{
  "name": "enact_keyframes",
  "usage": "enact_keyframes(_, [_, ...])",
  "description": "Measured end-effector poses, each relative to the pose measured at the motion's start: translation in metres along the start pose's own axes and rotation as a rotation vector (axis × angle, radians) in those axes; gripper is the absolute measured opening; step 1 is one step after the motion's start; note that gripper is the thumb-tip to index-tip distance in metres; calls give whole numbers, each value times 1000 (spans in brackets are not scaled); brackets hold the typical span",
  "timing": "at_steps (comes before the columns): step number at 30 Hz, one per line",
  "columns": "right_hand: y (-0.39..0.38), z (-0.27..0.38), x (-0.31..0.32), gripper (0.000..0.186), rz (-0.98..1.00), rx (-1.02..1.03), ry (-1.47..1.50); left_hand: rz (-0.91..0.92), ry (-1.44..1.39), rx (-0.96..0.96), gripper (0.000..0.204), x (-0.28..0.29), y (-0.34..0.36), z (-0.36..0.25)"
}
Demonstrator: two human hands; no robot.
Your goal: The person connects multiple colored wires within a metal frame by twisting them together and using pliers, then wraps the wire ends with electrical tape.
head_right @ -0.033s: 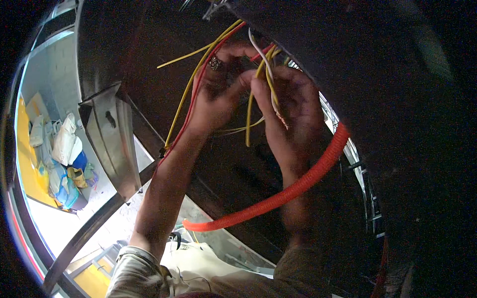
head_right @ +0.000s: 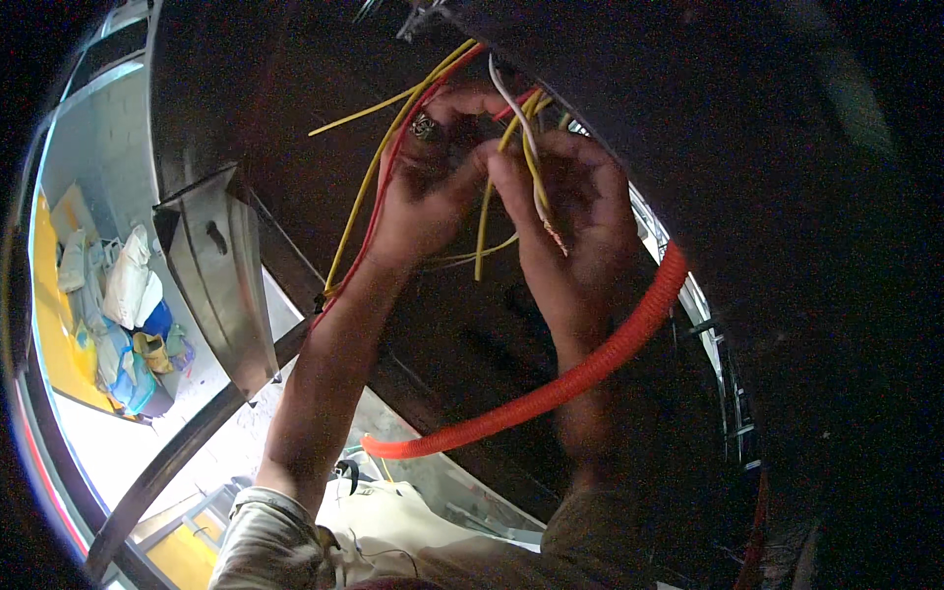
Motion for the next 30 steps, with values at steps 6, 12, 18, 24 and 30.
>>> enact_keyframes(6, [7, 10, 0, 31, 132, 167, -142, 14, 47, 114, 17, -1, 3, -8])
enact_keyframes(12, [0, -14, 13, 36, 39, 326, -515, -21, -47, 98, 9, -6, 0, -5])
enact_keyframes(18, [-1, -22, 21, 39, 4, 360, -521, 107, 502, -120, 13, -3, 2, -11])
enact_keyframes(24, [3, -41, 25, 36, -9, 333, -601, 188, 737, -193, 17, -3, -4, -15])
enact_keyframes(30, [12, -39, 25, 38, 8, 390, -615, 166, 746, -131, 20, -10, -1, -28])
Point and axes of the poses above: each hand's wrist, its own y-axis towards the middle knuckle, its own x-axis out of the back of the hand, z = x × y, the point moved 5 cm from there along y, towards the middle knuckle, and after that the axes turned 8 degrees about z, right-handed, at the moved point
